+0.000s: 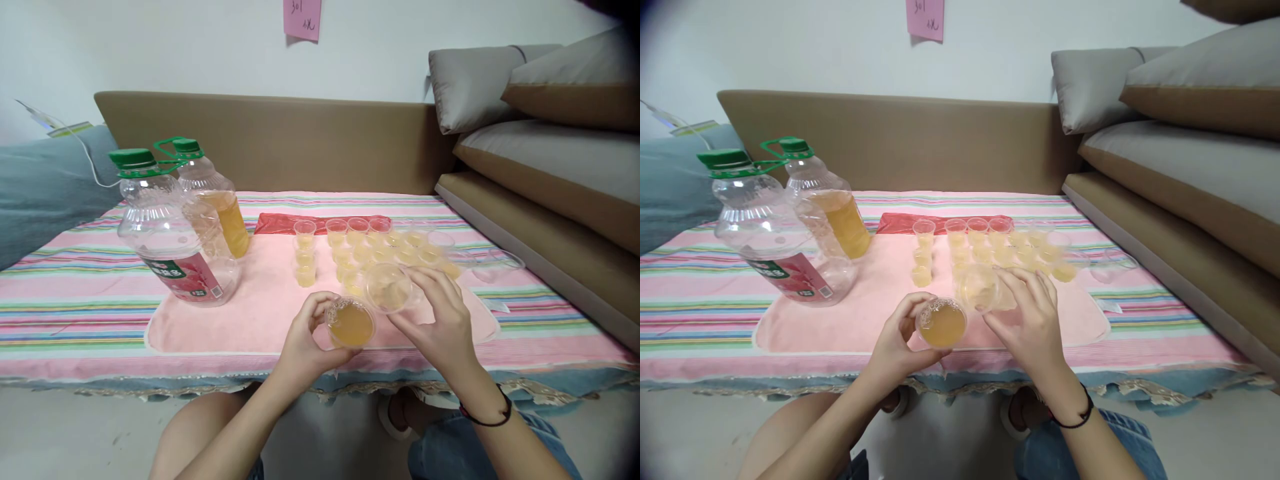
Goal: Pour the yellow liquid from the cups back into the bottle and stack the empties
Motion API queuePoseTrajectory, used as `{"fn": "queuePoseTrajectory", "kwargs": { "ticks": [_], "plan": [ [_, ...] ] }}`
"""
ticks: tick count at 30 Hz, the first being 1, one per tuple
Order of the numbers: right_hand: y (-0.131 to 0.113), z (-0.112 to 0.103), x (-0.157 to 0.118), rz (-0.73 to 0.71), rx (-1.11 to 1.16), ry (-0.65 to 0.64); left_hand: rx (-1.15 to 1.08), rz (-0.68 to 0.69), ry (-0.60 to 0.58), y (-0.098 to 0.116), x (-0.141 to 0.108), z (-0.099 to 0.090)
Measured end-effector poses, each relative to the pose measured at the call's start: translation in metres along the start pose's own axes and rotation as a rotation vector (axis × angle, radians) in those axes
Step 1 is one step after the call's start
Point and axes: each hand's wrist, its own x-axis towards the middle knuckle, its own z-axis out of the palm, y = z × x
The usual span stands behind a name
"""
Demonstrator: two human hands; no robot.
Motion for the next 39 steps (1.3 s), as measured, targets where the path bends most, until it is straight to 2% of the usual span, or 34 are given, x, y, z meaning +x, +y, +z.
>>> {"fn": "queuePoseTrajectory", "kwargs": {
  "ticks": [7,17,22,30,39],
  "plan": [
    [0.019,-0.004,-0.006,0.064,-0.032,-0.017,0.016,0.0,0.016,0.002,0.001,-0.002],
    [0.087,-0.024,-0.017,0.212,-0.232,0.04,0.078,0.024,0.055,0.002,0.003,-0.004],
    [0.112,-0.028,-0.024,0.23,-0.333,0.025,0.113,0.049,0.051,-0.004,0.003,-0.007],
    [0.12,-0.026,-0.024,0.208,-0.462,-0.033,0.135,0.06,0.071,-0.015,0.001,-0.008],
    [0.118,-0.02,-0.017,0.137,-0.518,-0.083,0.152,0.035,0.068,-0.013,-0.001,-0.009]
  ]
}}
